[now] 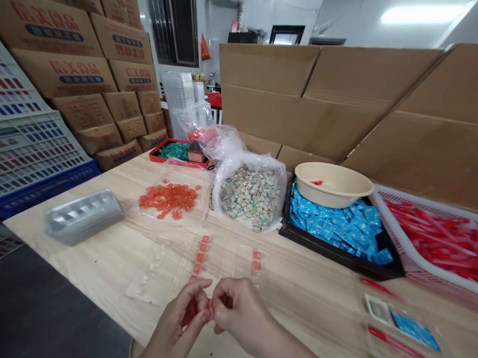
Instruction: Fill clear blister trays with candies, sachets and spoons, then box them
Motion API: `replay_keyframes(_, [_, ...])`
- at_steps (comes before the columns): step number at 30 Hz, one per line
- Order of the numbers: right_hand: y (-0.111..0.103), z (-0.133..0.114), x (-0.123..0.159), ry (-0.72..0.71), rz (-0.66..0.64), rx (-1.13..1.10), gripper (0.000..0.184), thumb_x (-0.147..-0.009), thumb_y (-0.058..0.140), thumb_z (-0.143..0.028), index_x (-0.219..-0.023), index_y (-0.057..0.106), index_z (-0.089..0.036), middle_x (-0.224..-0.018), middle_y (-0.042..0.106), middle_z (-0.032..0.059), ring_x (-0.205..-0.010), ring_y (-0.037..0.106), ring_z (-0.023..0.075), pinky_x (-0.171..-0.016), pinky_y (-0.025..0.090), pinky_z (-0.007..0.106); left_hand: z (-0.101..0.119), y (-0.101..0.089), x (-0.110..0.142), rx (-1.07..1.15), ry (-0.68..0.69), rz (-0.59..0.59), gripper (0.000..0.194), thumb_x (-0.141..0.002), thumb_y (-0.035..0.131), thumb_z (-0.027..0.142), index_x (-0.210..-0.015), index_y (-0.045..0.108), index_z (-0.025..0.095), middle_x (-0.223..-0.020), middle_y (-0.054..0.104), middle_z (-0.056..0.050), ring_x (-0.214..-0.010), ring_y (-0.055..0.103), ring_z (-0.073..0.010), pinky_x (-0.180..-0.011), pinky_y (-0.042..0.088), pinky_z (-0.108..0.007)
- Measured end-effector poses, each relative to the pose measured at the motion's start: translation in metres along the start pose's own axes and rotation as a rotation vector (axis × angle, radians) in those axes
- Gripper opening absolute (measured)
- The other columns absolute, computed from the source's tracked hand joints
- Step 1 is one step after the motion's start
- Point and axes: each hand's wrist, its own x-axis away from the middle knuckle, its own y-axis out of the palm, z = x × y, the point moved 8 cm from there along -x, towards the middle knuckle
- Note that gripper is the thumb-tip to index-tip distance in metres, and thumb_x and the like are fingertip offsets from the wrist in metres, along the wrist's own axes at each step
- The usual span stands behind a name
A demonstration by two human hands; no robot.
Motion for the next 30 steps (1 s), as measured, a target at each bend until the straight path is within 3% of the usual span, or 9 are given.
replay_keyframes(4, [0.009,0.009,0.000,0.105,-0.087,-0.265,0.021,-0.058,0.057,-0.031,-0.057,0.046,-0.014,-0.044,0.051,-0.0032,-0.036,0.050,0.0094,-0.040,0.040,0.022,0.006,-0.006,0.000,-0.035,-0.017,0.008,0.020,-0.083,0.041,0.032,-0.095,0.048,0.018,-0.070,0.046,0.000,-0.065,0.047,-0.0108,-0.059,0.038,-0.022])
replay_keyframes(8, [0.009,0.014,0.001,0.147,-0.110,-0.392,0.027,-0.057,0.060,-0.037,-0.058,0.046,-0.014,-0.043,0.052,-0.0030,-0.033,0.049,0.0097,-0.038,0.040,0.023,0.011,-0.006,-0.002,-0.169,0.057,-0.026,0.016,-0.084,0.040,0.028,-0.081,0.051,0.017,-0.071,0.048,-0.001,-0.065,0.047,-0.0113,-0.059,0.038,-0.022])
replay_keyframes(12, [0.007,0.010,0.000,0.104,-0.122,-0.309,0.026,-0.057,0.060,-0.035,-0.057,0.046,-0.013,-0.044,0.051,-0.0036,-0.034,0.047,0.0078,-0.039,0.041,0.023,0.015,-0.002,-0.007,-0.336,0.114,-0.114,0.011,-0.083,0.040,0.018,-0.078,0.049,0.017,-0.073,0.050,-0.002,-0.069,0.049,-0.0116,-0.063,0.039,-0.022])
replay_keyframes(18, [0.008,0.005,-0.001,0.060,-0.121,-0.189,0.006,-0.055,0.047,-0.020,-0.057,0.047,-0.014,-0.044,0.049,-0.0059,-0.036,0.048,0.0066,-0.040,0.038,0.019,0.031,-0.001,-0.011,-0.535,0.214,-0.228,0.010,-0.083,0.041,0.014,-0.078,0.050,0.017,-0.077,0.053,-0.002,-0.073,0.049,-0.0116,-0.064,0.039,-0.021])
replay_keyframes(24, [0.016,0.014,-0.003,0.089,-0.198,-0.163,0.006,-0.055,0.044,-0.018,-0.059,0.048,-0.014,-0.048,0.050,-0.0056,-0.037,0.049,0.0065,-0.038,0.036,0.017,0.045,0.003,-0.013,-0.717,0.344,-0.411,0.012,-0.082,0.043,0.016,-0.073,0.051,0.017,-0.072,0.054,-0.001,-0.064,0.048,-0.0100,-0.056,0.037,-0.018])
replay_keyframes(30, [0.013,0.013,-0.003,0.114,-0.198,-0.167,0.006,-0.054,0.044,-0.019,-0.057,0.047,-0.015,-0.047,0.050,-0.0054,-0.037,0.049,0.0068,-0.038,0.037,0.018,0.048,0.008,-0.009,-0.848,0.488,-0.496,0.012,-0.083,0.039,0.013,-0.079,0.049,0.017,-0.075,0.055,-0.002,-0.067,0.048,-0.0128,-0.058,0.037,-0.022])
